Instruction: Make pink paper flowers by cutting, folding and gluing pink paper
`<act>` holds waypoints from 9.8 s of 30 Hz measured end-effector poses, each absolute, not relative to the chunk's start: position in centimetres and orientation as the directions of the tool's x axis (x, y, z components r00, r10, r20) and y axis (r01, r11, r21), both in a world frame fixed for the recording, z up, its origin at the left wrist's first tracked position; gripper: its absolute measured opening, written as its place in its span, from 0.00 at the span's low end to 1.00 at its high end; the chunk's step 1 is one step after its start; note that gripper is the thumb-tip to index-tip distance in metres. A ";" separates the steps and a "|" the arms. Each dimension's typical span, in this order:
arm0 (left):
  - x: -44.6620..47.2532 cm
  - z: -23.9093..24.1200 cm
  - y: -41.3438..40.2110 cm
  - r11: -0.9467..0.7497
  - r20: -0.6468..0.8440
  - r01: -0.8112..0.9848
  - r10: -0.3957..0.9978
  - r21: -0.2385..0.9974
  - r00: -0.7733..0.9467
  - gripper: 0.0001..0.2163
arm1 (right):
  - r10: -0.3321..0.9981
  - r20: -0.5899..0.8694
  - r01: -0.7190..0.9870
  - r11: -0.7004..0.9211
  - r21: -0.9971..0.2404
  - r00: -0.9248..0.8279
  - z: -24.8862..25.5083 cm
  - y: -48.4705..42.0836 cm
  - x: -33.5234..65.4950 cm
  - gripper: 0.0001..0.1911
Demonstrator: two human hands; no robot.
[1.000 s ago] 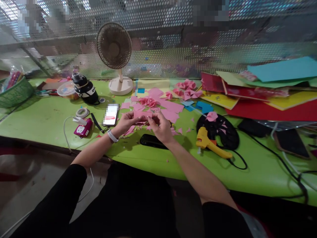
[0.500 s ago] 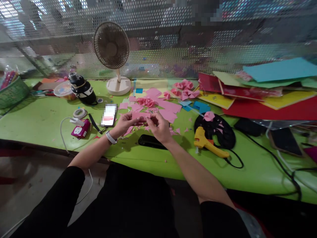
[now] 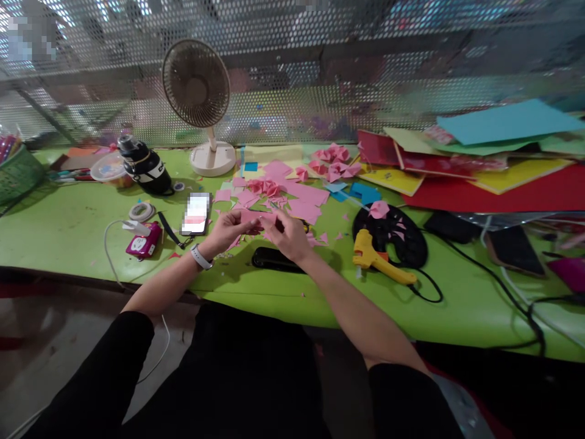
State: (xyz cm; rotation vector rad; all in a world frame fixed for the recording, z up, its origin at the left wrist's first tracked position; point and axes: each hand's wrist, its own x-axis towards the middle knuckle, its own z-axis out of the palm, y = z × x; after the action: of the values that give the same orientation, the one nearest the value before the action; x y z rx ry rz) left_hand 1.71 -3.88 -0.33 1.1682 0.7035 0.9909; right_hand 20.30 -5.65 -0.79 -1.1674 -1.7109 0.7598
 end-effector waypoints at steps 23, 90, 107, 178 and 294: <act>0.2 1.0 -3.2 0.113 -0.033 -0.136 0.875 0.984 0.484 0.25 | 0.910 0.122 0.134 0.189 -0.973 -0.397 -0.1 -5.3 21.4 0.16; 0.9 0.3 -3.6 0.178 -0.088 -0.175 0.898 0.968 0.430 0.21 | 0.615 0.722 0.312 0.787 -0.532 -0.319 -1.1 -5.4 21.8 0.08; 1.4 0.5 -4.8 0.083 -0.001 -0.146 0.872 0.986 0.490 0.22 | 0.868 0.477 0.214 0.496 -0.842 -0.136 -0.6 -5.7 20.9 0.12; 1.2 0.8 -4.2 0.196 -0.139 -0.038 0.806 0.980 0.575 0.22 | 0.877 0.298 0.415 0.448 -0.792 -0.377 1.0 -5.6 20.9 0.24; 1.6 0.6 -4.3 0.090 -0.030 -0.373 0.986 0.923 0.165 0.21 | 0.924 -0.152 0.279 -0.051 -0.959 -0.352 1.3 -5.3 21.8 0.29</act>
State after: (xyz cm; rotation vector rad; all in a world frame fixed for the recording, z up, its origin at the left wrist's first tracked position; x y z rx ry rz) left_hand 1.64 -4.32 0.60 0.9487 0.8407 1.2110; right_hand 21.80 -5.31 1.26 -1.2868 -1.6483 1.4324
